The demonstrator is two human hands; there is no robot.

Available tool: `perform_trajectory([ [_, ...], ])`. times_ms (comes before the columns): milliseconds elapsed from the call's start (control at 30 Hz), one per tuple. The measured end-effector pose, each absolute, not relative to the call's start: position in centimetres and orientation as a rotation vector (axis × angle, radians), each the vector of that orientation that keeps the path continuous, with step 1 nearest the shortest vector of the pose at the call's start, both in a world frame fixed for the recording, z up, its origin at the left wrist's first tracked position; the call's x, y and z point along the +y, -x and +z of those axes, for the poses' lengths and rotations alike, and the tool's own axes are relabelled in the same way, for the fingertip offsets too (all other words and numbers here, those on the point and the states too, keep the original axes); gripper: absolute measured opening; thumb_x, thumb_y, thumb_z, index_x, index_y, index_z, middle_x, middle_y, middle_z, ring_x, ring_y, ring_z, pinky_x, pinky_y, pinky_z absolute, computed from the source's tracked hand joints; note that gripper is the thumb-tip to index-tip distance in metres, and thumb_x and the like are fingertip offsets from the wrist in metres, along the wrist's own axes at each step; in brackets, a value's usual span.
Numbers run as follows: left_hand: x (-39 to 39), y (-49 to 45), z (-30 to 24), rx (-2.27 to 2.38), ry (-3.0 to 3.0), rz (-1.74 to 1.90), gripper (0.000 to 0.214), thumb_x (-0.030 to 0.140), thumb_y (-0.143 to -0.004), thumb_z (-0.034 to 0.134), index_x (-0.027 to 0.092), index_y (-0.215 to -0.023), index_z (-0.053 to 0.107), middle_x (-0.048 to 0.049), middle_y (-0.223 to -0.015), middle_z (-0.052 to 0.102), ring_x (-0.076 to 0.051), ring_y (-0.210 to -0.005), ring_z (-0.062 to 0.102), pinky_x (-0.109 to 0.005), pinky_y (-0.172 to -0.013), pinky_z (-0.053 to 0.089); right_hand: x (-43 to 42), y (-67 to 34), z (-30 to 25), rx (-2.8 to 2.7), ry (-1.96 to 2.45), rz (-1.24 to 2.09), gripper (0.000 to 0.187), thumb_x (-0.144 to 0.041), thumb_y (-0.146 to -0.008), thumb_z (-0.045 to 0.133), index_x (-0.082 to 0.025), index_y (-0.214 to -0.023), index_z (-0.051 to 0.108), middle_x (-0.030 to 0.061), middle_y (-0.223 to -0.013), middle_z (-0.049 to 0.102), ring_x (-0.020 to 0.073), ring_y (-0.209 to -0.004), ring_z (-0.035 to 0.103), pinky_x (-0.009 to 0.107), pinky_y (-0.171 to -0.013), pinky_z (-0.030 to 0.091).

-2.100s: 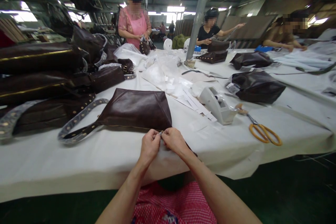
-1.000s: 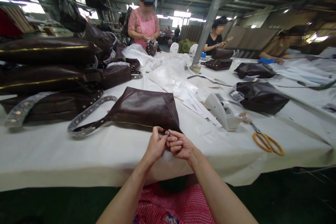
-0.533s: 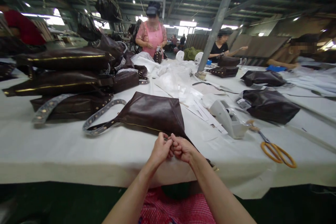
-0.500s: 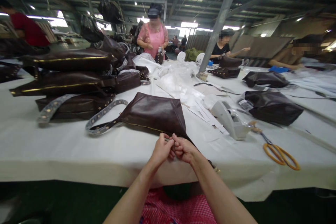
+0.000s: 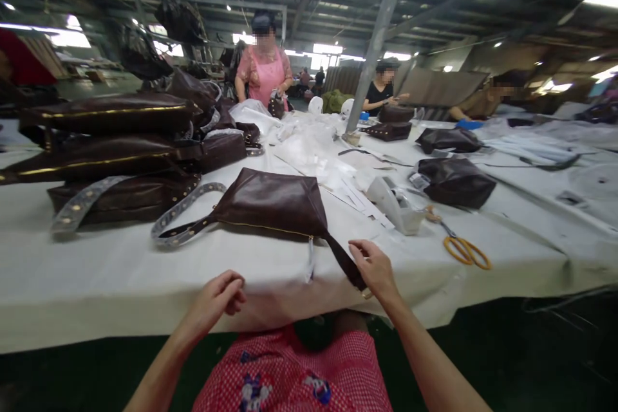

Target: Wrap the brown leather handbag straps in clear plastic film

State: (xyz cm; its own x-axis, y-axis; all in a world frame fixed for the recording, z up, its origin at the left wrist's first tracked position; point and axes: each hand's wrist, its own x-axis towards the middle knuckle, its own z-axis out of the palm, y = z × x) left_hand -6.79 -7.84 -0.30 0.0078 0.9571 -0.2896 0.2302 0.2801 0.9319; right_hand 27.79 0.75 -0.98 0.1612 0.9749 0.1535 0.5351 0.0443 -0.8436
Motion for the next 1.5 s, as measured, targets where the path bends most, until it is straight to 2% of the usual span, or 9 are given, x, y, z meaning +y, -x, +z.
perform_trajectory([
  [200,-8.5,6.4,0.5,1.505,-1.290,1.015,0.038,0.051,-0.075,0.057,0.017,-0.089,0.061,-0.0035,-0.069,0.068,-0.016,-0.057,0.060,-0.027,-0.055,0.047,-0.6,-27.9,-1.4,-1.937,1.839,0.378,0.029,-0.024,-0.075,0.062,-0.018,-0.103,0.067,0.0098,-0.099,0.070,0.0234,-0.095,0.062,0.031,-0.084,0.043],
  [400,-7.9,-1.1,-0.3,1.208,-1.215,0.930,0.036,0.043,-0.076,0.059,0.014,-0.095,0.066,-0.0109,-0.085,0.073,-0.024,-0.078,0.069,-0.035,-0.071,0.054,-2.2,-26.0,-0.2,-1.794,1.828,0.577,0.025,-0.013,-0.074,0.058,-0.021,-0.096,0.068,0.0034,-0.080,0.070,0.0189,-0.080,0.062,0.026,-0.073,0.042],
  [567,-7.4,-8.4,-2.5,0.954,-1.215,0.993,0.043,0.015,-0.069,0.059,0.017,-0.112,0.066,-0.0079,-0.113,0.071,-0.025,-0.110,0.062,-0.034,-0.094,0.048,-2.7,-23.8,-1.2,-1.606,1.678,0.806,0.033,-0.012,-0.070,0.061,-0.017,-0.102,0.066,-0.0021,-0.065,0.064,0.0140,-0.065,0.059,0.024,-0.066,0.045],
  [767,-8.2,-11.0,-4.2,0.982,-0.876,1.039,0.040,0.015,-0.061,0.070,0.012,-0.101,0.065,-0.0054,-0.091,0.071,-0.021,-0.086,0.066,-0.028,-0.076,0.051,-4.4,-22.5,-2.7,-1.251,1.463,1.203,0.034,-0.028,-0.075,0.061,-0.013,-0.106,0.061,-0.0010,-0.067,0.066,0.0105,-0.050,0.058,0.022,-0.049,0.048],
  [1067,-8.9,-9.1,-3.9,0.849,-0.697,0.930,0.043,0.020,-0.057,0.074,0.010,-0.098,0.065,-0.0102,-0.090,0.071,-0.016,-0.071,0.066,-0.028,-0.070,0.052,-7.4,-24.8,-3.8,-0.895,1.279,1.516,0.039,-0.051,-0.068,0.073,-0.015,-0.077,0.062,0.0011,-0.067,0.064,0.0085,-0.053,0.058,0.019,-0.048,0.046],
  [1200,-9.3,-8.9,-4.2,0.849,-0.699,0.962,0.049,0.017,-0.055,0.076,0.011,-0.101,0.063,-0.0032,-0.080,0.068,-0.012,-0.063,0.063,-0.023,-0.065,0.049,-8.1,-23.5,-4.1,-0.916,1.161,1.673,0.047,-0.049,-0.061,0.081,-0.013,-0.088,0.066,0.0024,-0.073,0.068,0.0115,-0.057,0.061,0.025,-0.055,0.051],
  [1300,-9.9,-9.0,-4.3,0.875,-0.798,0.990,0.063,0.016,-0.055,0.079,0.015,-0.113,0.057,-0.0034,-0.087,0.069,-0.017,-0.076,0.066,-0.025,-0.070,0.051,-8.0,-22.6,-4.4,-0.909,1.121,1.668,0.051,-0.049,-0.058,0.083,-0.014,-0.091,0.065,0.0021,-0.076,0.070,0.0138,-0.063,0.064,0.022,-0.053,0.048],
  [1400,-10.1,-8.8,-4.6,0.918,-0.998,0.997,0.075,0.026,-0.063,0.076,0.020,-0.131,0.046,-0.0126,-0.123,0.063,-0.027,-0.109,0.061,-0.034,-0.089,0.051,-7.5,-22.1,-4.9,-0.900,1.111,1.650,0.051,-0.049,-0.057,0.083,-0.015,-0.088,0.064,-0.0007,-0.068,0.067,0.0119,-0.055,0.059,0.020,-0.048,0.041],
  [1500,-9.7,-7.7,-4.4,0.992,-1.284,0.892,0.078,0.023,-0.067,0.068,0.022,-0.140,0.040,-0.0132,-0.138,0.055,-0.031,-0.127,0.051,-0.039,-0.102,0.043,-7.2,-21.7,-5.5,-0.895,1.035,1.610,0.052,-0.049,-0.054,0.086,-0.015,-0.085,0.063,-0.0012,-0.065,0.066,0.0120,-0.054,0.059,0.022,-0.051,0.042],
])
